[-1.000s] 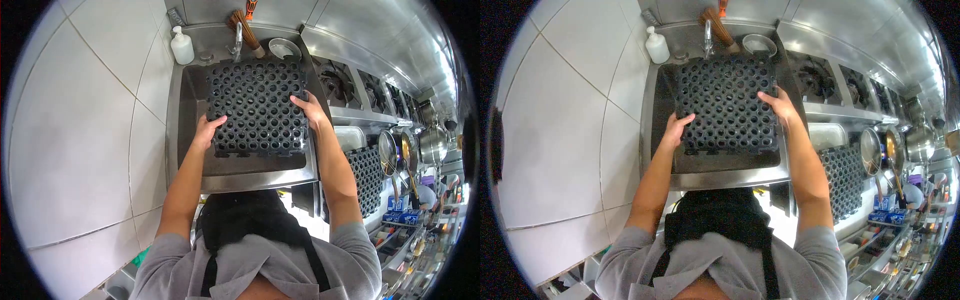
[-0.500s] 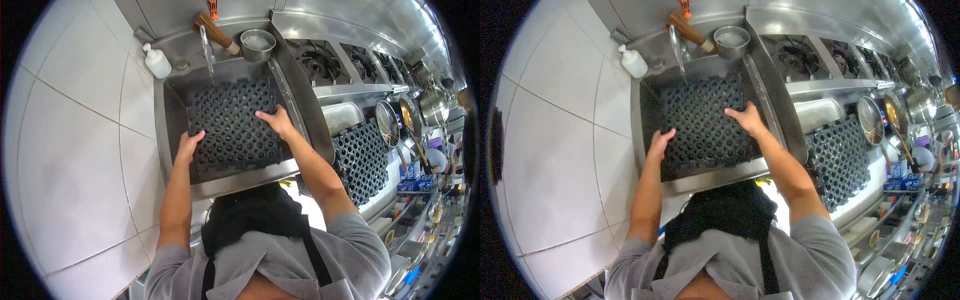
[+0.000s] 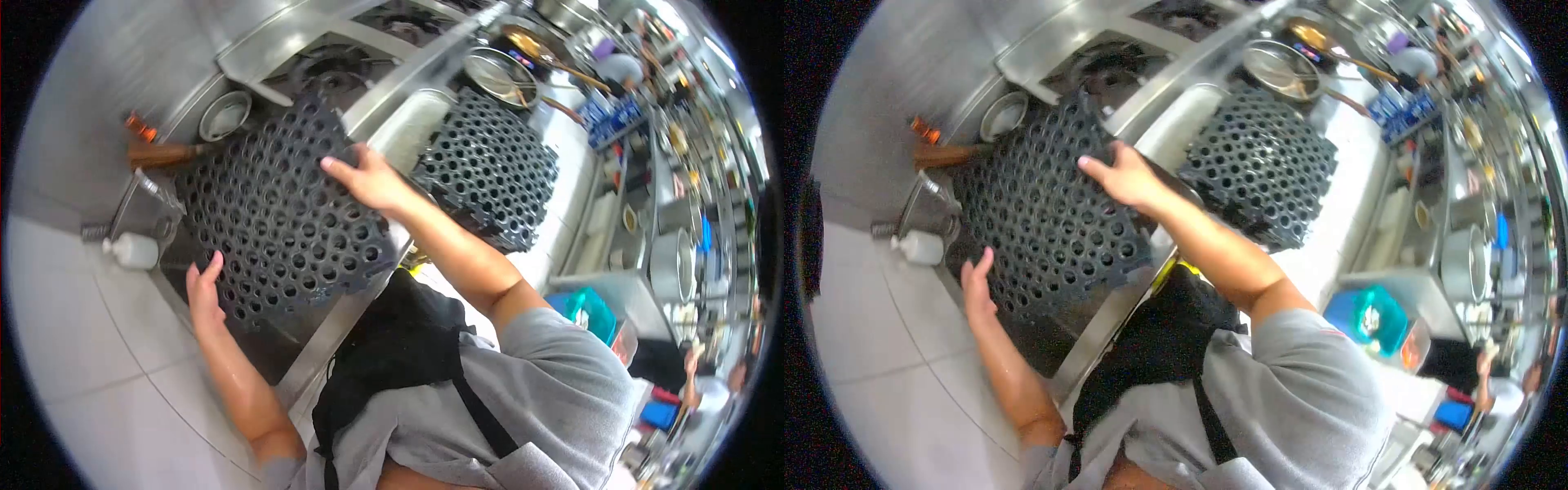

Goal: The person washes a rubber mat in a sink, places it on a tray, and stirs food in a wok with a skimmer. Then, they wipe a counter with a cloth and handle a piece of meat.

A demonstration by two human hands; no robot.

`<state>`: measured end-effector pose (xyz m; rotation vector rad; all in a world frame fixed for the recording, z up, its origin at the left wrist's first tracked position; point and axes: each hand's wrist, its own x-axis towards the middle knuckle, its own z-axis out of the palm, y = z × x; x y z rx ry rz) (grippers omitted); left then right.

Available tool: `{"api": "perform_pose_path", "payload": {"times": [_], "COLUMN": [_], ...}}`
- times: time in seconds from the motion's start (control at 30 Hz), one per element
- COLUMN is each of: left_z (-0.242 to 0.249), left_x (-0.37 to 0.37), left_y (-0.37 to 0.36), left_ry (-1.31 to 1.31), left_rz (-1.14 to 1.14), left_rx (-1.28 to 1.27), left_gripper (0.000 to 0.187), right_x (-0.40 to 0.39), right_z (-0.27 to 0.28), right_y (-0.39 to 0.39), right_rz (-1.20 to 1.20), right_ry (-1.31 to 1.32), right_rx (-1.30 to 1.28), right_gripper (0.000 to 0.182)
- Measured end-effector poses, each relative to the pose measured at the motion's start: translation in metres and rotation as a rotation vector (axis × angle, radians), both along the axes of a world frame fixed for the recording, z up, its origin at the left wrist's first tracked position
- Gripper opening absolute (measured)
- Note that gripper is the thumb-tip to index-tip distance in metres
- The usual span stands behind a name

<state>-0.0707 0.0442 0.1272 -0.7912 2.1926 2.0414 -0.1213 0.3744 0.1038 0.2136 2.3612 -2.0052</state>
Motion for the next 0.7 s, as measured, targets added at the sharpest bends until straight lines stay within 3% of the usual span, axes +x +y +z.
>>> {"api": "perform_pose_path", "payload": {"times": [0.1, 0.17, 0.23, 0.33, 0.4, 0.47, 0.5, 0.67, 0.7], "left_z": [0.054, 0.075, 0.073, 0.058, 0.029, 0.014, -0.018, -0.044, -0.046], "left_x": [-0.043, -0.066, -0.098, -0.128, -0.152, -0.156, -0.171, -0.182, -0.187], "left_y": [0.074, 0.141, 0.208, 0.317, 0.369, 0.405, 0.422, 0.442, 0.444], "left_ry": [0.171, 0.251, 0.267, 0.232, 0.058, 0.017, -0.022, -0.107, -0.150], "left_rz": [-0.347, -0.580, -0.813, -1.088, -1.160, -1.275, -1.273, -1.382, -1.400], "left_rx": [0.018, 0.069, 0.142, 0.103, 0.062, -0.008, -0.050, -0.176, -0.261], "left_gripper": [0.052, 0.048, 0.041, 0.039, 0.042, 0.047, 0.047, 0.047, 0.051], "right_x": [0.041, 0.068, 0.109, 0.140, 0.155, 0.164, 0.166, 0.164, 0.164], "right_z": [0.060, 0.060, 0.093, 0.043, 0.032, 0.004, -0.010, -0.046, -0.047], "right_y": [0.080, 0.143, 0.184, 0.274, 0.291, 0.317, 0.330, 0.357, 0.361], "right_rz": [-0.227, -0.529, -0.664, -0.843, -0.949, -0.948, -0.911, -0.858, -0.805], "right_ry": [0.068, 0.071, -0.029, 0.035, -0.036, -0.064, -0.088, -0.268, -0.309], "right_rx": [-0.066, 0.031, 0.010, -0.195, -0.207, -0.191, -0.209, -0.105, 0.079], "right_gripper": [0.073, 0.075, 0.069, 0.048, 0.046, 0.047, 0.050, 0.063, 0.064]}}
